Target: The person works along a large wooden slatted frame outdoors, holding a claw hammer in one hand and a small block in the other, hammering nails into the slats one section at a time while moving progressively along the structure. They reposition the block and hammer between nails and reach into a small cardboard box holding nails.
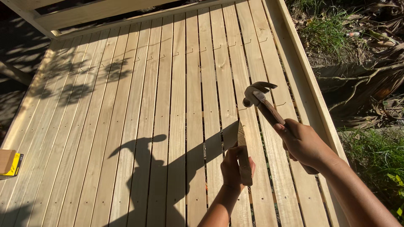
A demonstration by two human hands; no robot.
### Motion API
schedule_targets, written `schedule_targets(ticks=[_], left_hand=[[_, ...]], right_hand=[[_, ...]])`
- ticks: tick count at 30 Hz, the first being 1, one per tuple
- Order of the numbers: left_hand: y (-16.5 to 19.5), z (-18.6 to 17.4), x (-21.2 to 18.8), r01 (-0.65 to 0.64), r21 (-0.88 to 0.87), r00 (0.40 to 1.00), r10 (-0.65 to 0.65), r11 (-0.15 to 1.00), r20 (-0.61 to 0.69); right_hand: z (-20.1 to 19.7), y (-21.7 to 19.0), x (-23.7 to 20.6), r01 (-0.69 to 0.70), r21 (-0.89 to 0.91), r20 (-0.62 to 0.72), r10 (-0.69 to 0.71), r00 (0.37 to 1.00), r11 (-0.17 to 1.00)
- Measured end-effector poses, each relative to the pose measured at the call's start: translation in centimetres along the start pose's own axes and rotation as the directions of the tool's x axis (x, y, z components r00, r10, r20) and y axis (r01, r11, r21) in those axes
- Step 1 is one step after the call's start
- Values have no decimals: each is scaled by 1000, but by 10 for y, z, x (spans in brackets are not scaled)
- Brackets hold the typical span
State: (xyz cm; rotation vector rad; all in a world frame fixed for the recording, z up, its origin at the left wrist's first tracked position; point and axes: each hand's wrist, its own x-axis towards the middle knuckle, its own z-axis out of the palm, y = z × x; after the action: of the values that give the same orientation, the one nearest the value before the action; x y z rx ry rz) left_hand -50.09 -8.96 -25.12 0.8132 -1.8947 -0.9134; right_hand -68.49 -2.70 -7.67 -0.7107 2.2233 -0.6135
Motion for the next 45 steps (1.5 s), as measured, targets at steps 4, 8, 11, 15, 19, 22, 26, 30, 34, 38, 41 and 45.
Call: schedule_targets(ticks=[4,8,11,15,19,22,26,30,34,38,41,45], left_hand=[[-1,1,2,461,-109,871,-426,881,245],[1,-3,10,59,-103,989,-44,993,141],[7,-7,15,-12,-47,994,17,999,112],[11,-11,22,98,-65,985,-88,993,147],[9,-8,23,229,-60,952,-210,972,222],[7,-7,18,174,-106,970,-151,979,191],[6,-6,11,-10,-116,994,22,993,104],[4,-7,9,21,-47,991,-14,999,134],[4,-8,13,129,29,968,-132,991,215],[11,-9,21,17,-8,985,-16,1000,170],[17,-10,30,66,0,980,-64,998,188],[22,-7,41,59,-6,978,-57,998,202]], right_hand=[[-17,-8,-7,335,277,-252,-269,930,900],[22,-16,-3,64,-62,107,-57,993,996],[29,-14,3,-97,-194,202,136,970,976],[-11,-12,8,-95,-39,25,96,995,995],[-26,-12,5,320,345,-269,-234,934,882],[6,-11,2,135,223,18,-142,990,965],[30,-9,4,-55,-224,274,117,954,973],[-4,-13,9,-101,-132,113,116,987,986],[-21,-9,11,0,93,-141,13,990,996],[28,10,22,93,11,-5,-93,996,996],[64,30,31,161,-233,114,-137,984,959],[56,47,43,-178,68,174,164,971,982]])
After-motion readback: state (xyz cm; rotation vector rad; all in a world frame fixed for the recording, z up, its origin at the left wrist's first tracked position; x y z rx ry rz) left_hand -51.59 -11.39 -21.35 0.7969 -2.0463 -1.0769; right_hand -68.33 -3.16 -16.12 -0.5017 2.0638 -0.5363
